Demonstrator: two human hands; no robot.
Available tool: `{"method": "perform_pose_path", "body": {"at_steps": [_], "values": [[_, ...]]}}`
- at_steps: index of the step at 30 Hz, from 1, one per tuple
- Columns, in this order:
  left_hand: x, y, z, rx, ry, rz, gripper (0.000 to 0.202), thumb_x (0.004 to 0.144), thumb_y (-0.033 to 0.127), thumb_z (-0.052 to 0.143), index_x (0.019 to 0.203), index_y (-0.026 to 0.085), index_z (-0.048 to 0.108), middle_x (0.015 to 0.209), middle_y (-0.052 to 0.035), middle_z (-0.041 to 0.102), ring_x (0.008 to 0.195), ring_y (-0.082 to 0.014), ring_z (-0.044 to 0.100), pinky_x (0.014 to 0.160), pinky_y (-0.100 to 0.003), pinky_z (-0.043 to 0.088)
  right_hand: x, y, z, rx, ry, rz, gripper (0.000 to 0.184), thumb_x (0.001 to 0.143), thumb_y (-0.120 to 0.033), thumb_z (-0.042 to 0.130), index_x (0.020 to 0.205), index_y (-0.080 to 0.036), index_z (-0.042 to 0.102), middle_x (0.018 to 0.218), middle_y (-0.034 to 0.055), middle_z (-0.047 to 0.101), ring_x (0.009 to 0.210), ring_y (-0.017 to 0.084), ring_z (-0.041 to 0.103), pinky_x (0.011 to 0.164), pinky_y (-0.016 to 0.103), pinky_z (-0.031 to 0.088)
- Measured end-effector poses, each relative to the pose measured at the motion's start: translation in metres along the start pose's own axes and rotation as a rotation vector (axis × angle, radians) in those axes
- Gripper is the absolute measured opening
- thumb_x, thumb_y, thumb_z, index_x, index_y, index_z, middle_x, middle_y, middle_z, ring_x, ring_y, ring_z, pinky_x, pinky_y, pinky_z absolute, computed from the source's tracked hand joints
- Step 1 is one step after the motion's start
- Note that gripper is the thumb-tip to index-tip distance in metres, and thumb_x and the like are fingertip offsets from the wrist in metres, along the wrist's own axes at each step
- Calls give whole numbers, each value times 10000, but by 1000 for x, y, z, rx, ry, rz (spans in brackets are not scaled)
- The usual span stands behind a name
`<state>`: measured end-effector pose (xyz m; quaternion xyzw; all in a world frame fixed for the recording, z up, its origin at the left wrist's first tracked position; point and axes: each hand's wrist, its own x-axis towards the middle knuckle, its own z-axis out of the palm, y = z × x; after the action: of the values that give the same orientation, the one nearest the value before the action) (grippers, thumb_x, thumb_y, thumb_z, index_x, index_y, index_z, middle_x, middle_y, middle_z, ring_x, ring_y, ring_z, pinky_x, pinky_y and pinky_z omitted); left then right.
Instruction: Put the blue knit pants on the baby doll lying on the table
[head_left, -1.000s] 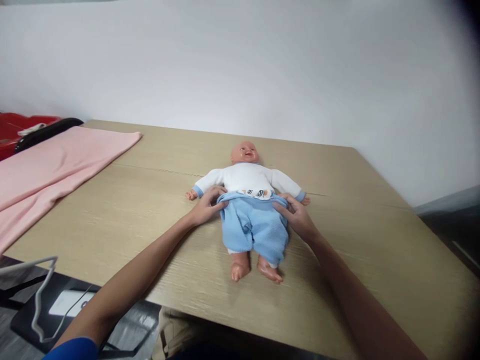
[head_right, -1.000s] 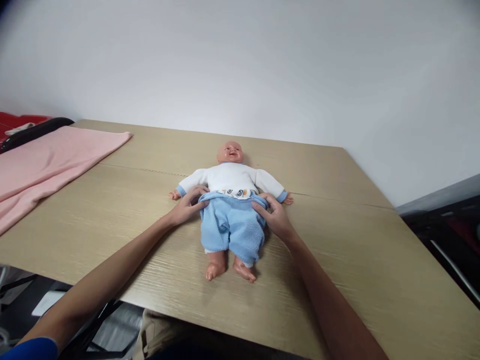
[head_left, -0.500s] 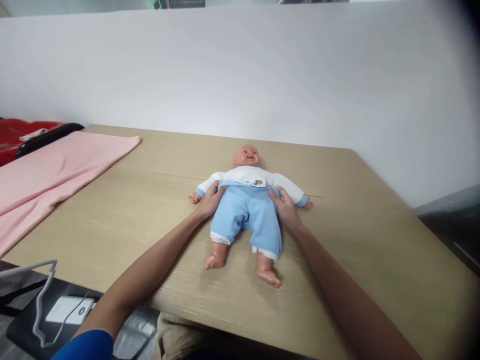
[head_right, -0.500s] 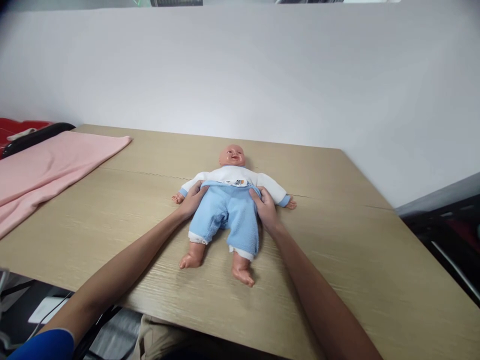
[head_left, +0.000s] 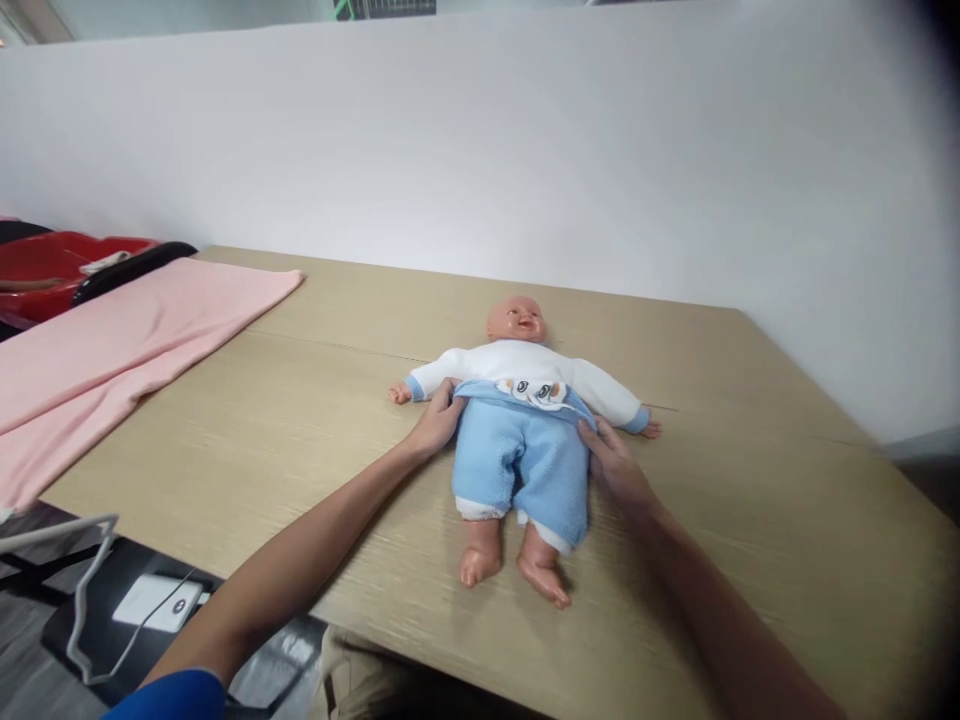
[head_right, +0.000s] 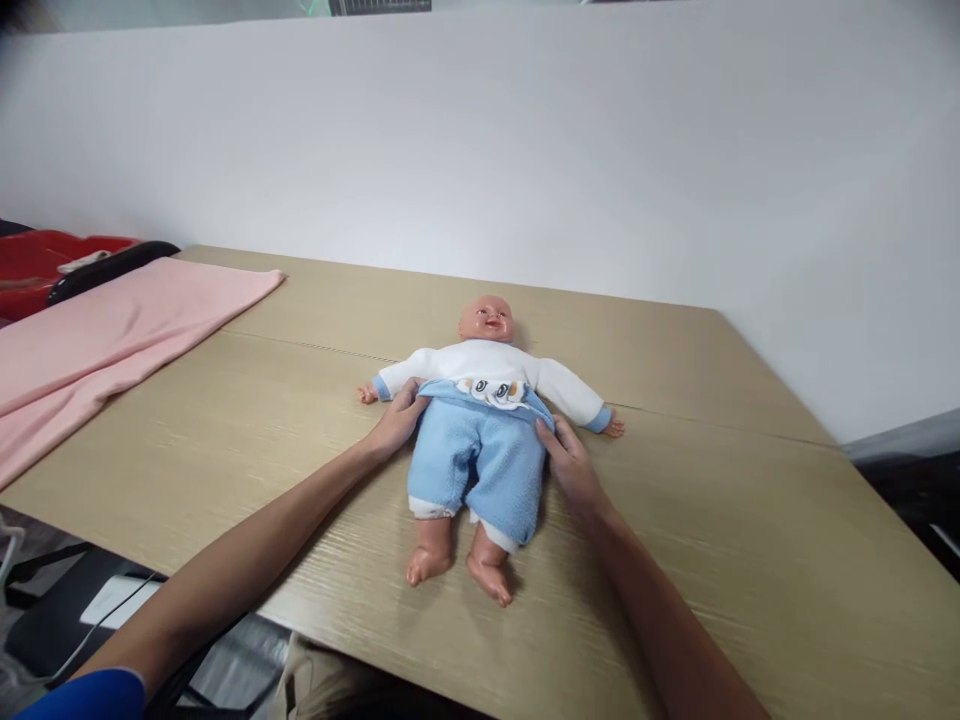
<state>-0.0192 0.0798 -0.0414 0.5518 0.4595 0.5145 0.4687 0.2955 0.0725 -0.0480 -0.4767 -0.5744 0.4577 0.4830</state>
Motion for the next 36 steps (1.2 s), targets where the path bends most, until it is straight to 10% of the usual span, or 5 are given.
{"method": "perform_pose_path", "body": {"at_steps": [9, 14, 24, 36], "values": [[-1, 4, 5, -247, -127, -17, 487, 997, 680, 719, 1142, 215, 709, 1200, -109, 783, 1162, -312, 706, 998, -418, 569, 0, -13, 6, 208, -5, 180, 690, 800, -780, 875, 1335, -362, 751, 1447, 77, 788, 1418, 407, 698, 1228, 560, 590], [4, 7, 2, -318, -190, -40, 477, 933, 662, 777, 1057, 205, 722, 1106, -115, 801, 1132, -349, 728, 1029, -490, 561, 0, -24, 9, 217, -51, 143, 490, 852, -684, 842, 1237, -383, 794, 1449, 46, 785, 1453, 390, 665, 1308, 546, 509], [0, 25, -15, -208, -210, 65, 455, 818, 584, 909, 912, 214, 663, 893, -8, 596, 879, -217, 552, 847, -346, 464, -8, -31, -2, -106, -18, -86, 354, 868, -606, 819, 902, -265, 729, 931, 19, 726, 934, 287, 650, 897, 376, 554], [6, 52, -2, -108, -189, 237, 492, 973, 678, 783, 994, 221, 603, 1030, -21, 596, 961, -193, 557, 874, -307, 442, 13, -57, 15, -112, 63, -206, 340, 892, -569, 832, 1034, -290, 699, 999, 9, 674, 989, 253, 628, 948, 340, 524]]}}
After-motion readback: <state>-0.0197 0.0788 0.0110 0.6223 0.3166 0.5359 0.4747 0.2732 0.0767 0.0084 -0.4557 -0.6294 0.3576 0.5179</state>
